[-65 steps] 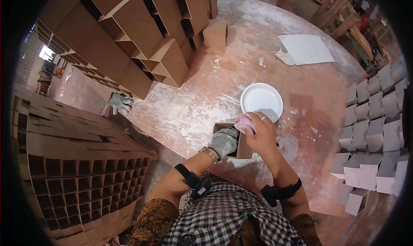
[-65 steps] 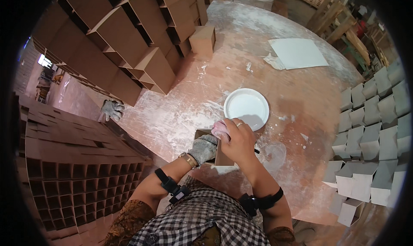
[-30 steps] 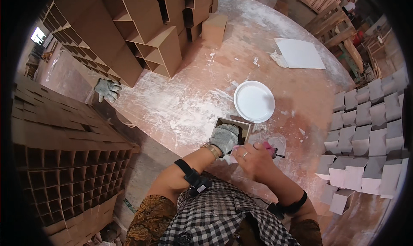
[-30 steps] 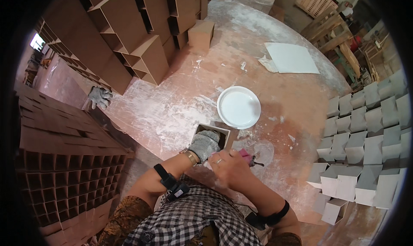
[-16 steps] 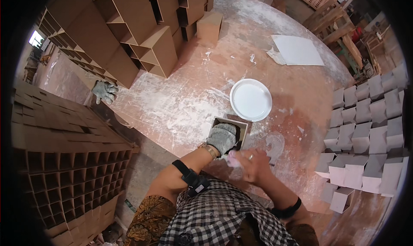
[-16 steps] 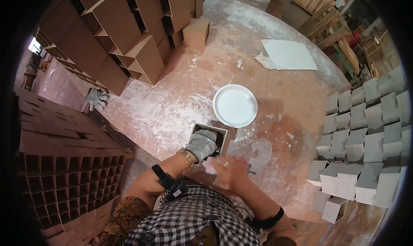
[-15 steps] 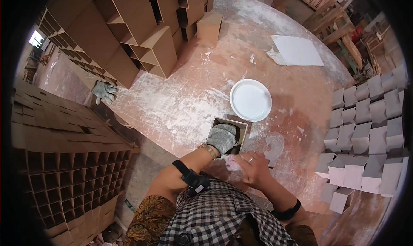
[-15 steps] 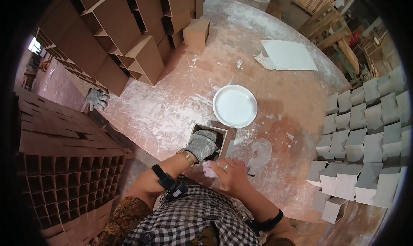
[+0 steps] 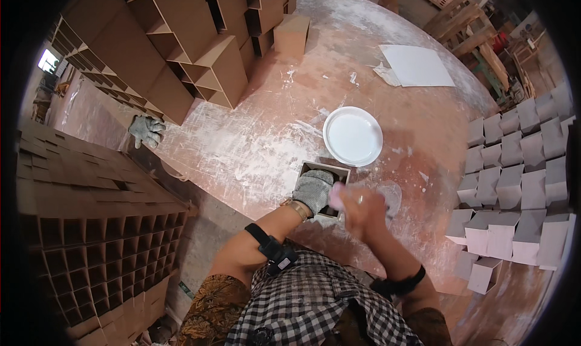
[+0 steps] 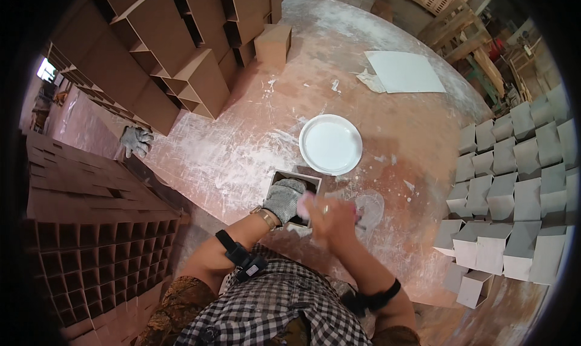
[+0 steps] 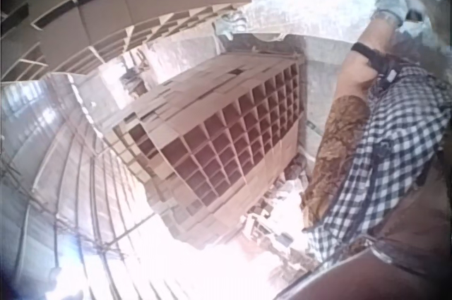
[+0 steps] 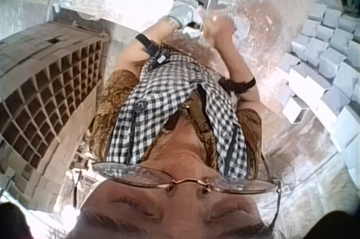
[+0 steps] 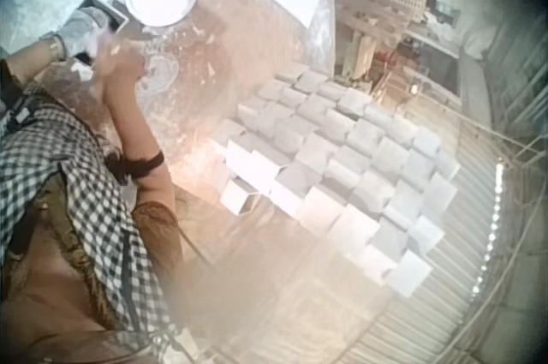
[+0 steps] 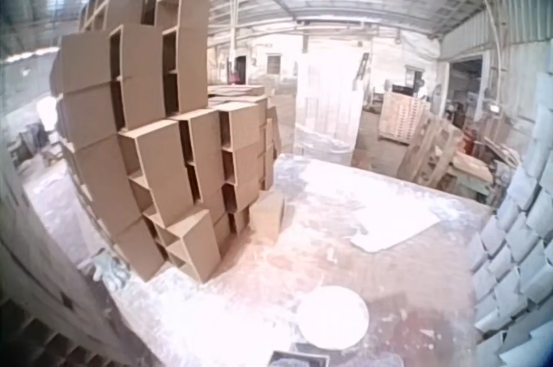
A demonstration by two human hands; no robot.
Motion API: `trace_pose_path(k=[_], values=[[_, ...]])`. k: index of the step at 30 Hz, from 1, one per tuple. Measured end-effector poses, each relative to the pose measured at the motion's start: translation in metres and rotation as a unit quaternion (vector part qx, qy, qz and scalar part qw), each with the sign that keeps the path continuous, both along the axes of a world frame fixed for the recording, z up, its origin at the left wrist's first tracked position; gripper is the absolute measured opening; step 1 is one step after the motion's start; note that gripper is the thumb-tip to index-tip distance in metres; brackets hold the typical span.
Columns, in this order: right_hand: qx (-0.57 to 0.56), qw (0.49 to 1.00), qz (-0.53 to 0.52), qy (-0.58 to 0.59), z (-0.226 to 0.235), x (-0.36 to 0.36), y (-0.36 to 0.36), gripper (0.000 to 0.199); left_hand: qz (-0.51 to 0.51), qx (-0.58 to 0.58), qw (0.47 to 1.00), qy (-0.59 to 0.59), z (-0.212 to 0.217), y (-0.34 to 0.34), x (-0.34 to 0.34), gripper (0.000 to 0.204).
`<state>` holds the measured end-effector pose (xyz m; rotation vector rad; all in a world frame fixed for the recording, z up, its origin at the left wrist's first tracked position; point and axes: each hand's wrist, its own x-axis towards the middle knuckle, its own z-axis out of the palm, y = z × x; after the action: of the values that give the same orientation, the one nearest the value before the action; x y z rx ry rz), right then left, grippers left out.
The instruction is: Polishing or wiping down small wooden box components with a pink cloth.
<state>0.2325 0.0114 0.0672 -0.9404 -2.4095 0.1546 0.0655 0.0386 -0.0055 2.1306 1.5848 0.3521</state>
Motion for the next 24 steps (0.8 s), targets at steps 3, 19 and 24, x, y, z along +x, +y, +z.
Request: trace_pose_path(k=[3,19,24], values=[[0.013,0.999,-0.011,-0.034,0.001,0.008,-0.03,0.039,0.0,0.008,1.0,0.02,0.001,0.001,0.006,0.026],[0.116,0.991,-0.052,0.037,-0.033,0.038,-0.045,0.039,-0.007,0.047,0.991,0.128,-0.011,-0.002,0.036,0.016],[0.056,0.988,-0.144,0.017,-0.03,0.032,0.02,0.037,-0.015,0.043,0.995,0.094,-0.012,0.0,0.035,0.016]])
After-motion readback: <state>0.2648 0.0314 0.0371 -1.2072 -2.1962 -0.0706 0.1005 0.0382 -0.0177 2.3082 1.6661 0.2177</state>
